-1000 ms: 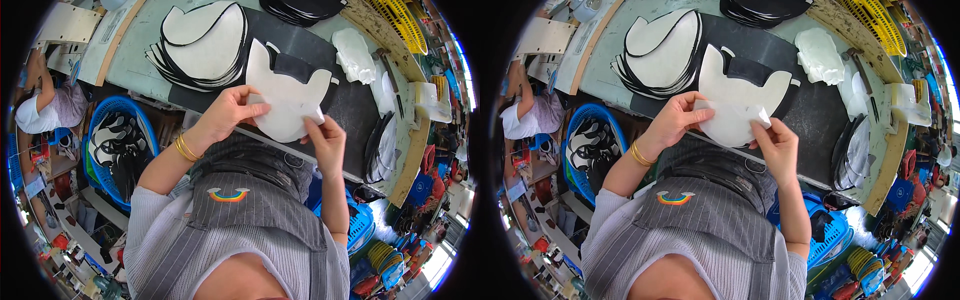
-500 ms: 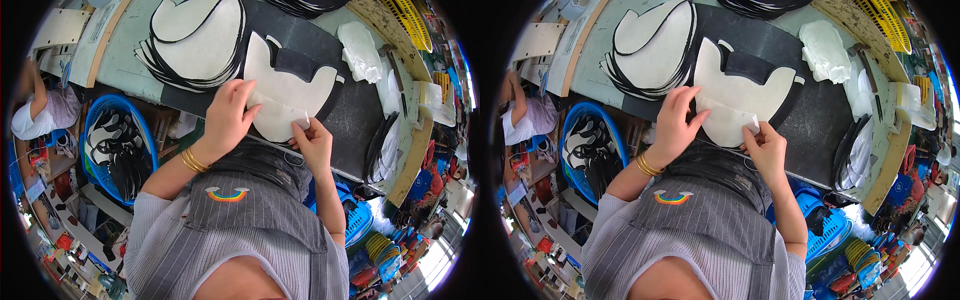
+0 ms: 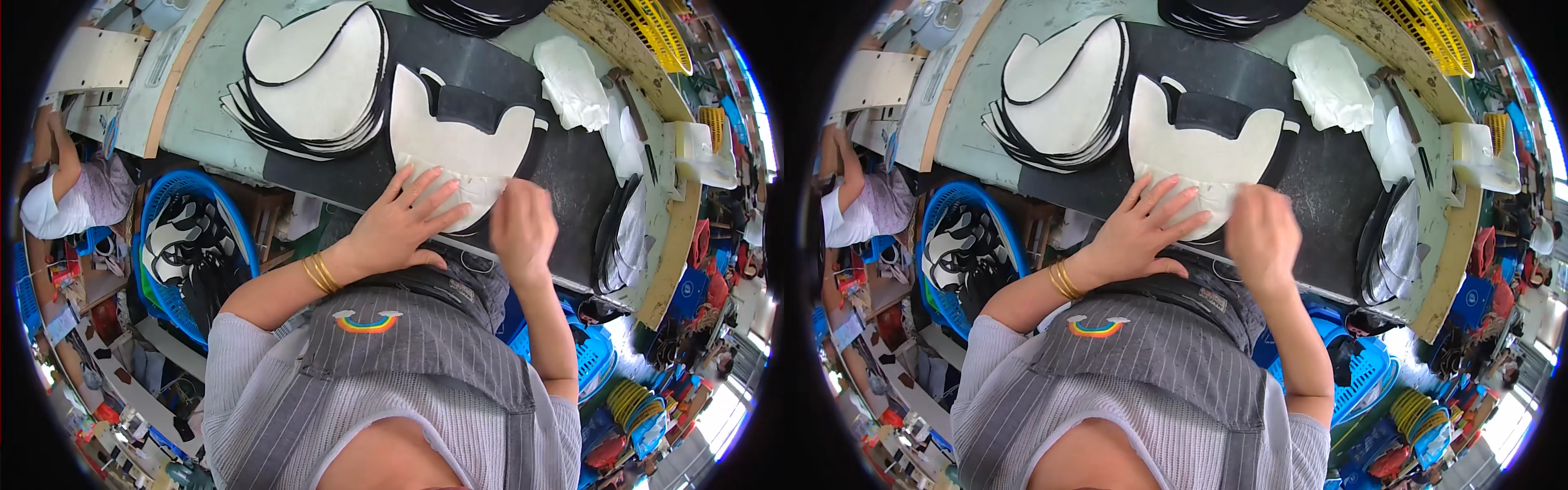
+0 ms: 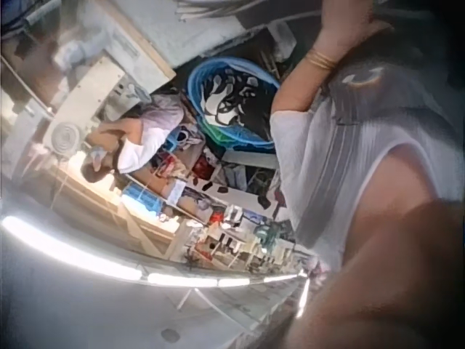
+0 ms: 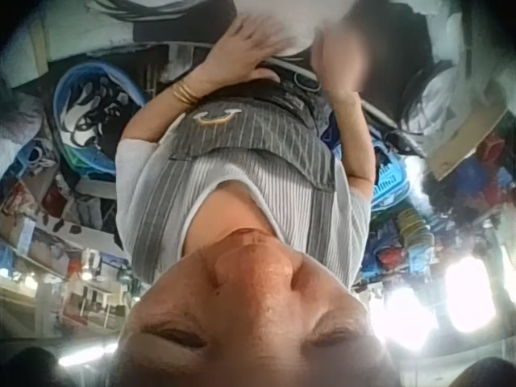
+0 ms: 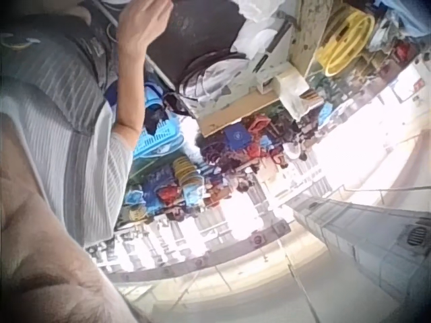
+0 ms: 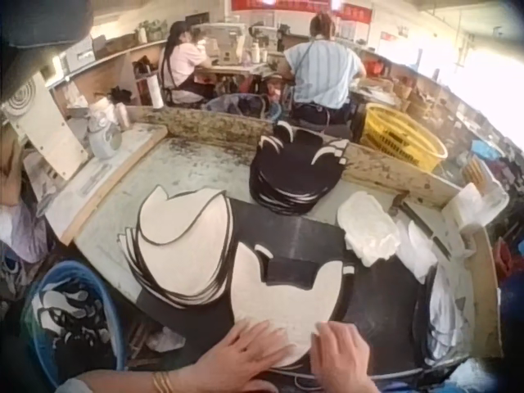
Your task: Manually attaching reinforcement materials to shoe upper components in a factory setting.
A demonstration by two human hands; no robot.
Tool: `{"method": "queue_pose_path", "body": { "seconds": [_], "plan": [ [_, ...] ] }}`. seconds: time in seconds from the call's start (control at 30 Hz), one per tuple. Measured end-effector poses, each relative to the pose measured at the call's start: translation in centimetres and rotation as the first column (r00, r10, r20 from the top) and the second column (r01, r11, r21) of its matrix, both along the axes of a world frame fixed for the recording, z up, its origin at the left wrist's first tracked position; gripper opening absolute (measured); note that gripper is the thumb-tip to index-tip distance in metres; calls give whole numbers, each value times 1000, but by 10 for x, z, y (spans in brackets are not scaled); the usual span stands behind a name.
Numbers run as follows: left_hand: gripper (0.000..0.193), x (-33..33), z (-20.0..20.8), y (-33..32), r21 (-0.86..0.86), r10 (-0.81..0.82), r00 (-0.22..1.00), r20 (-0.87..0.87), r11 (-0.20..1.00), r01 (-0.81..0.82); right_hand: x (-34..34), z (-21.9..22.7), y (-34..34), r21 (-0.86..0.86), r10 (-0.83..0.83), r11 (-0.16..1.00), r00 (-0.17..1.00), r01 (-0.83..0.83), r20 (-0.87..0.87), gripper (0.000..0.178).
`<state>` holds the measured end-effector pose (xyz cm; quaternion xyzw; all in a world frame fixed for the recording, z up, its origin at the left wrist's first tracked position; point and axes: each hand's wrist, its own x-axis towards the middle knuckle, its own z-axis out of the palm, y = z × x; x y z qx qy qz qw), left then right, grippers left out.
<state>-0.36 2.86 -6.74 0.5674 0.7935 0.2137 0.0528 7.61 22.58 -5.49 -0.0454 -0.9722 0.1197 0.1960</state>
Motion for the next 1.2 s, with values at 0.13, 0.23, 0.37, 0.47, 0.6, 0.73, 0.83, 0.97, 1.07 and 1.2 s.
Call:
{"method": "queue_pose_path", "body": {
  "seconds": [0.13, 0.23, 0.37, 0.47, 0.6, 0.73, 0.83, 0.97, 1.07, 1.2],
  "plan": [
    [77, -10, -7, -16, 99, 26, 998, 64, 995, -33, 12, -9, -25, -93, 424, 905, 874, -414, 235, 71],
    [73, -29, 5, -26, -2, 7, 995, -96, 1000, -7, 11, -4, -24, -124, 420, 907, 852, -401, 313, 80],
    [69, -33, 9, -23, 3, 40, 996, -78, 999, -40, 12, -2, -23, -62, 449, 888, 826, -456, 340, 79],
    [59, -37, 4, -21, 85, 133, 990, -40, 988, -129, 12, -3, -25, -56, 433, 895, 834, -442, 343, 75],
    [37, -47, 9, -7, 183, 281, 950, 133, 935, -303, 16, -5, -26, -41, 431, 896, 844, -442, 321, 74],
    [20, -55, 18, -2, 64, 279, 936, 215, 952, -299, 18, -4, -26, -42, 421, 902, 853, -430, 309, 73],
    [19, -58, 15, -4, 77, 316, 915, 250, 936, -344, 17, -5, -25, -58, 431, 899, 855, -434, 288, 73],
    [28, -50, 26, 7, 123, 345, 936, 66, 929, -350, 17, -8, -21, -75, 439, 897, 862, -435, 253, 73],
    [36, -40, 27, 23, 211, 188, 981, -56, 962, -172, 17, -11, -19, -84, 438, 899, 871, -431, 220, 72],
    [45, -28, 16, 43, 32, -36, 999, 33, 999, 35, 15, 13, 9, -472, 551, 740, 834, -479, 18, 37]
  ]
}}
